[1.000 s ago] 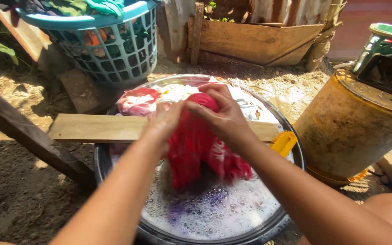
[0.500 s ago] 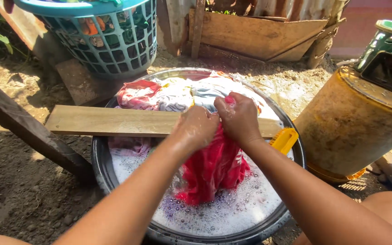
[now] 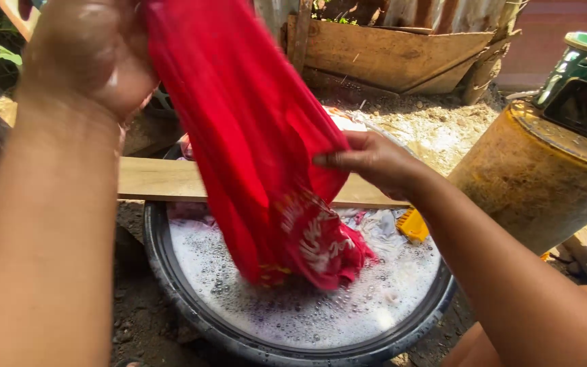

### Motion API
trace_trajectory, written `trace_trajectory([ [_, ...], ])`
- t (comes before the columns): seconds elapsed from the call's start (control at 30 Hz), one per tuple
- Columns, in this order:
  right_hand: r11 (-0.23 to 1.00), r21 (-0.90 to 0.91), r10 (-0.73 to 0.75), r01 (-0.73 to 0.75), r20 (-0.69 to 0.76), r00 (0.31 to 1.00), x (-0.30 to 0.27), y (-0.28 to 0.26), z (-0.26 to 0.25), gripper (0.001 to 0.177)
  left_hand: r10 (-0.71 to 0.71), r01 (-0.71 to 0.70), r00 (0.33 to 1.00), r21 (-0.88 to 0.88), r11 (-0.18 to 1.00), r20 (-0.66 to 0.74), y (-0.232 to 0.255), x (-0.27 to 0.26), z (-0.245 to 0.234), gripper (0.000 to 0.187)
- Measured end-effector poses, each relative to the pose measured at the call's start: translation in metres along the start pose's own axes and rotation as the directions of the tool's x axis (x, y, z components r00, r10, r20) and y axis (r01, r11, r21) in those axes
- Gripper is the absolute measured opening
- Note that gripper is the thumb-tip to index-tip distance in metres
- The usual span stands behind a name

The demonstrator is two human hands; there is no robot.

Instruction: The person washes a shirt by scrubbing it on a wooden board with a brush and then lathering, scrubbing, and wringing it by hand in a tub of soapy water.

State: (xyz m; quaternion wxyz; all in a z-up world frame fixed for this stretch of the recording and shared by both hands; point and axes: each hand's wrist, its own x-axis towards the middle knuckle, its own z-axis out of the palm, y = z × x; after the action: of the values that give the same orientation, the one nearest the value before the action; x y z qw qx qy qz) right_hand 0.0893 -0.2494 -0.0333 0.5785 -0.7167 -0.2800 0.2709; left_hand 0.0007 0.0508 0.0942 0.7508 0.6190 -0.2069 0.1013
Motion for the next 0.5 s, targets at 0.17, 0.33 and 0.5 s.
trace_trajectory([
  [0.17, 0.832, 0.294, -0.353, 0.47, -0.371, 0.859, 0.034, -0.026, 0.037, 0.033, -0.38, 0.33, 0.899, -0.234, 0.914, -0.216, -0.169, -0.012, 0.032, 0.038],
  [0.33, 0.755, 0.378, -0.127, 0.536, -0.717, 0.685, 0.053, -0.026, 0.116, 0.023, -0.742, 0.556, 0.608, -0.514, 0.653, -0.284, -0.25, -0.037, 0.081, 0.058],
  [0.5, 0.806, -0.347, -0.56, 0.48, -0.711, 0.426, 0.077, -0.002, 0.088, 0.02, -0.67, 0.419, 0.646, -0.564, 0.711, -0.365, -0.221, -0.051, 0.105, 0.034],
])
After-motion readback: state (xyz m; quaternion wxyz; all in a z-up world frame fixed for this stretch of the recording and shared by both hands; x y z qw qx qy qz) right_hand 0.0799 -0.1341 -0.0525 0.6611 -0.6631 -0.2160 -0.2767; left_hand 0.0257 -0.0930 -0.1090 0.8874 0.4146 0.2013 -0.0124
